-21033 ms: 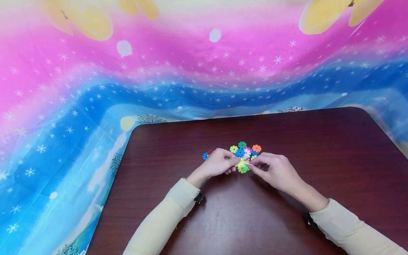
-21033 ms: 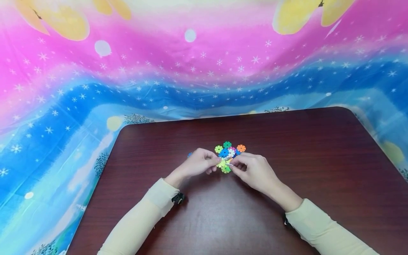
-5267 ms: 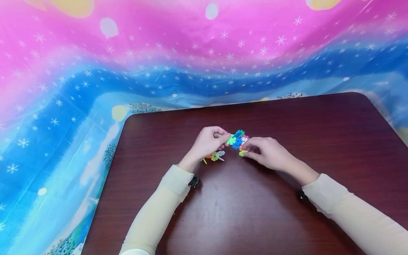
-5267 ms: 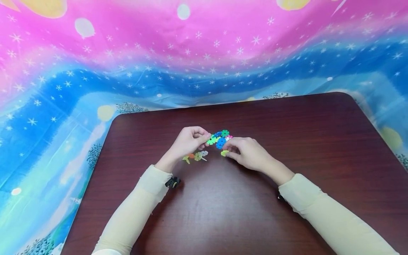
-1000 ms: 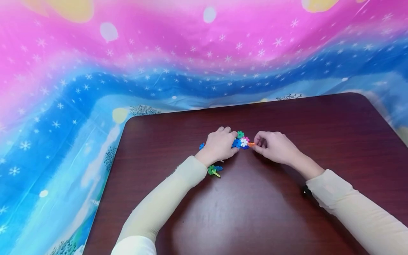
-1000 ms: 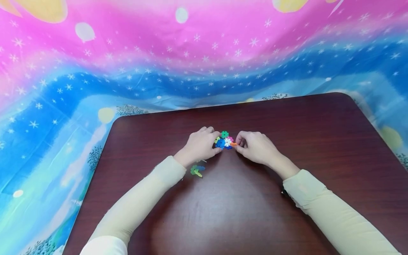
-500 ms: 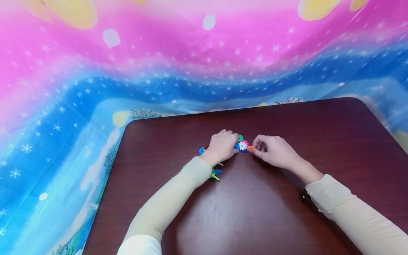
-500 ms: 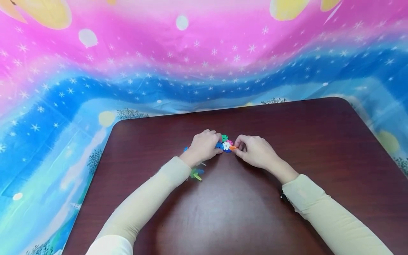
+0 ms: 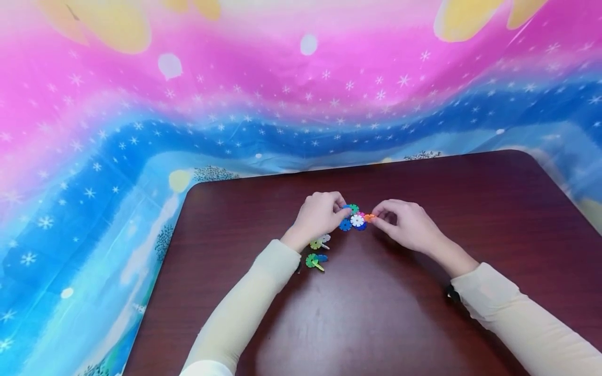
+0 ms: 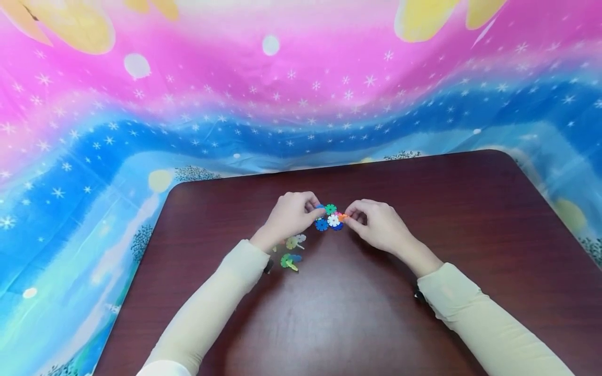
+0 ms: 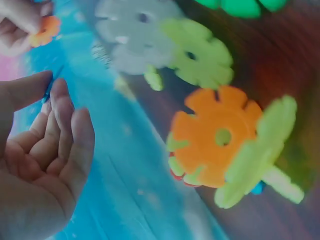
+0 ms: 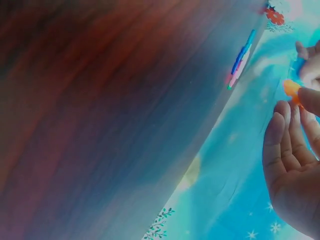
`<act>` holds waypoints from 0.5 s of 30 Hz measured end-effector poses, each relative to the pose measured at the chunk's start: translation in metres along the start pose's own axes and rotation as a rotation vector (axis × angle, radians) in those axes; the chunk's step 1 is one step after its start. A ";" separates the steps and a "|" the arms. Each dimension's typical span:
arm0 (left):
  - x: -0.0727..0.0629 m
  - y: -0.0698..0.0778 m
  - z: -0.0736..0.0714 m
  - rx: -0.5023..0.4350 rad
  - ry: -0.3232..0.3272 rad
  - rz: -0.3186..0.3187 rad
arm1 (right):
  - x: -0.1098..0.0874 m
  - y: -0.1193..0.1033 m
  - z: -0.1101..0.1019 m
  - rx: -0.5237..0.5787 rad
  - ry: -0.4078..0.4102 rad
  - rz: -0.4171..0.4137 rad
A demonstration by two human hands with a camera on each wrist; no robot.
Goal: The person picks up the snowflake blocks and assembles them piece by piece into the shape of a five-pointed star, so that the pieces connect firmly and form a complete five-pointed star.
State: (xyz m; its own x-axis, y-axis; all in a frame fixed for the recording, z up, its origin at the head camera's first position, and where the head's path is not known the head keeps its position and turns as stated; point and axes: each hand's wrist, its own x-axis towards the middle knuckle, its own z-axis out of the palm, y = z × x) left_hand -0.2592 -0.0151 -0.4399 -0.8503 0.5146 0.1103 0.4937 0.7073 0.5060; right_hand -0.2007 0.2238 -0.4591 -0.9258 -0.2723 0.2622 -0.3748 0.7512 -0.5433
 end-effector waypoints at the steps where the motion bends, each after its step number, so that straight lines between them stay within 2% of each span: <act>1: -0.002 0.000 -0.003 -0.080 0.000 -0.018 | 0.000 -0.001 0.000 -0.003 0.020 -0.013; 3: -0.006 0.000 -0.008 -0.222 -0.011 -0.051 | 0.000 -0.003 -0.001 0.000 0.050 -0.026; 6: -0.010 0.000 -0.011 -0.396 -0.060 -0.097 | -0.001 -0.007 -0.002 0.009 0.072 -0.037; 9: -0.014 0.002 -0.011 -0.520 -0.107 -0.134 | -0.002 -0.011 -0.001 0.011 0.092 -0.069; 12: -0.018 0.004 -0.010 -0.592 -0.120 -0.151 | -0.002 -0.014 0.001 0.009 0.131 -0.140; 15: -0.020 0.006 -0.009 -0.600 -0.109 -0.145 | -0.003 -0.016 0.002 0.009 0.166 -0.205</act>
State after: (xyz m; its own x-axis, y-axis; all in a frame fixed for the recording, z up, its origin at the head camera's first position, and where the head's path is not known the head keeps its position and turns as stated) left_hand -0.2408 -0.0254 -0.4315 -0.8620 0.5023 -0.0677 0.1592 0.3951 0.9047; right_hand -0.1923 0.2114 -0.4533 -0.8102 -0.3148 0.4944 -0.5545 0.6850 -0.4726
